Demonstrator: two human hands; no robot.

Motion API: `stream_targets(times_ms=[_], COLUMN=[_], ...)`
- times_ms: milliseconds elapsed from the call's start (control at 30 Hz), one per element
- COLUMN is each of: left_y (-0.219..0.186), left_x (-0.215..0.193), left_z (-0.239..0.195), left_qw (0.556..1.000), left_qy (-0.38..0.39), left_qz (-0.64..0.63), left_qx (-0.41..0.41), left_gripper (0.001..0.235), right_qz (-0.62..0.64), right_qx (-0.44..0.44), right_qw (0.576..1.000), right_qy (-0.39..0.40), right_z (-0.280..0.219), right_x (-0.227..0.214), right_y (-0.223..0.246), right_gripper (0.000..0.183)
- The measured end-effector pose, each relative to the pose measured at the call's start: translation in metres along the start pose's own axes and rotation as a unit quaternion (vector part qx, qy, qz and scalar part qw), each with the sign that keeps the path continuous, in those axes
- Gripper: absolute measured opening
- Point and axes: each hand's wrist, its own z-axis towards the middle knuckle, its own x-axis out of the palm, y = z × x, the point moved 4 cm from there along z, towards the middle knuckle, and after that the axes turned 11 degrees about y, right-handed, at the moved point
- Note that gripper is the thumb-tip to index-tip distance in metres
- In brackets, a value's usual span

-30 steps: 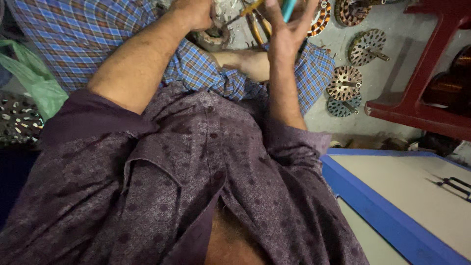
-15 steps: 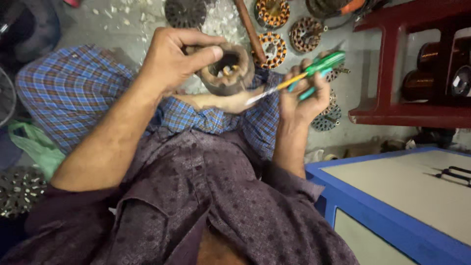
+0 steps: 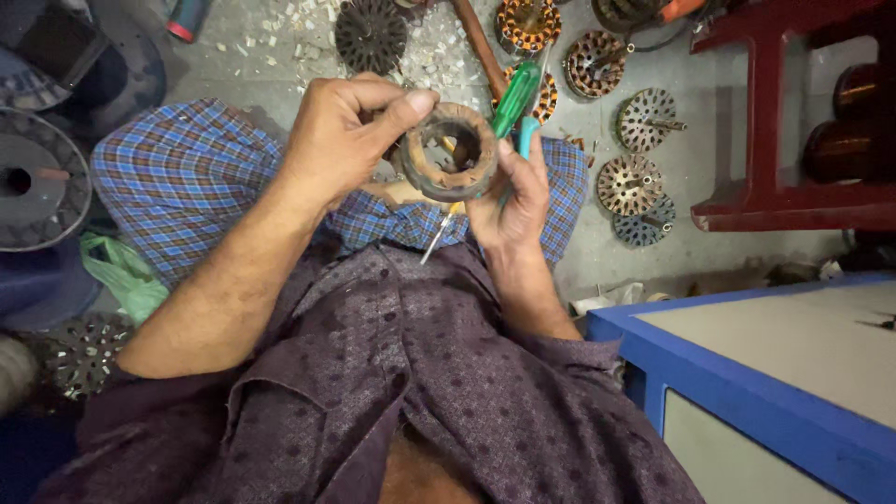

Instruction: The person sits on the floor and uses a screwdriver to scrape and clean the inside of a cylindrical metal component, likely a motor stator. They repeatedly rotate the object and scrape different sections, then set it down and pick up another similar component.

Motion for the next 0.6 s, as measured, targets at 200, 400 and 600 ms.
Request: stream_targets(times_ms=[200,400,600], left_y=[-0.003,-0.003,-0.002], left_x=[0.005,0.006,0.007], left_z=[-0.001,0.0,0.001], left_qw=[0.999,0.997,0.989], left_qy=[0.016,0.021,0.042], left_qz=[-0.038,-0.053,-0.116], left_qx=[-0.007,-0.056,-0.082], left_gripper=[0.025,0.024,0.024], right_qz=[-0.005,-0.008,-0.001], right_qx=[0.008,0.006,0.012], right_qw=[1.0,1.0,1.0], right_qy=[-0.007,-0.015,0.025], right_z=[-0.009,-0.016,-0.017], right_x=[-0.008,-0.014,-0.014], right_y=[-0.001,0.001,0.0], right_gripper=[0.047,0.05,0.052])
